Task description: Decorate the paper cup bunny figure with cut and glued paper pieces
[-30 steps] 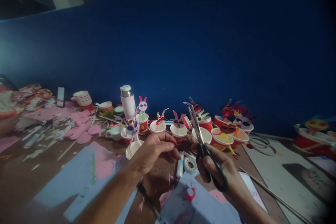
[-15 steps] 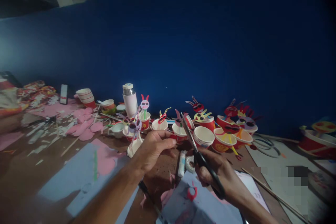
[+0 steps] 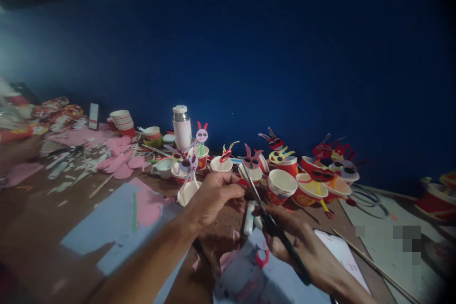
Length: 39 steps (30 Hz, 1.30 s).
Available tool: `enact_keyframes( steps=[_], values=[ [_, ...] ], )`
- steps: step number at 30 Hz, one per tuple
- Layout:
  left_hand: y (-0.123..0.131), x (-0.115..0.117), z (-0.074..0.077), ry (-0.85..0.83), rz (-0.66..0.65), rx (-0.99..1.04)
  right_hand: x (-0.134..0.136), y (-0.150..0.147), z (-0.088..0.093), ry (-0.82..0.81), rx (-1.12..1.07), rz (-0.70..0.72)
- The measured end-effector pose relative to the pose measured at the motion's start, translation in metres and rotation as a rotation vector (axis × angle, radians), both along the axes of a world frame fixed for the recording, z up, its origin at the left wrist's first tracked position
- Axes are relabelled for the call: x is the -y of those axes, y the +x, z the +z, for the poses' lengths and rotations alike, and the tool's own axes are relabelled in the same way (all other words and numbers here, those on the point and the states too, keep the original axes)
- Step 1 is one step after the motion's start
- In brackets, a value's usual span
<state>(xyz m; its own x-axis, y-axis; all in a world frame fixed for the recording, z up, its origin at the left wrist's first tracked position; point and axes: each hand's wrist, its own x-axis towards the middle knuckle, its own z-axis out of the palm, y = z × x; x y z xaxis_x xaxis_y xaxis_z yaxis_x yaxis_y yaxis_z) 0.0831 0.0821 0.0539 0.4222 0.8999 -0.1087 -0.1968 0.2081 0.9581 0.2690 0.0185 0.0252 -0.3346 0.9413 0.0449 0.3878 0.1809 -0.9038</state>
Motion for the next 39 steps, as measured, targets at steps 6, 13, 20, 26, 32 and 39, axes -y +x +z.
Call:
enact_keyframes(
  steps=[6,13,20,26,32,39],
  values=[
    [0.001,0.001,-0.001,0.003,-0.006,0.005,0.001,-0.003,0.004,0.009,0.001,0.02],
    [0.003,0.003,-0.004,0.013,-0.013,0.013,0.002,-0.009,-0.002,0.028,-0.081,-0.074],
    [0.004,0.002,-0.006,-0.004,-0.016,0.02,0.002,-0.007,-0.005,0.031,-0.055,-0.079],
    [0.003,0.003,-0.007,0.002,-0.02,0.047,0.003,-0.01,-0.002,0.012,-0.089,-0.082],
    [0.003,0.001,-0.007,-0.003,-0.013,0.043,0.003,-0.012,0.002,0.016,-0.091,-0.087],
    [0.004,0.002,-0.008,-0.017,-0.007,0.048,0.005,-0.015,0.008,-0.106,-0.168,-0.059]
  ],
)
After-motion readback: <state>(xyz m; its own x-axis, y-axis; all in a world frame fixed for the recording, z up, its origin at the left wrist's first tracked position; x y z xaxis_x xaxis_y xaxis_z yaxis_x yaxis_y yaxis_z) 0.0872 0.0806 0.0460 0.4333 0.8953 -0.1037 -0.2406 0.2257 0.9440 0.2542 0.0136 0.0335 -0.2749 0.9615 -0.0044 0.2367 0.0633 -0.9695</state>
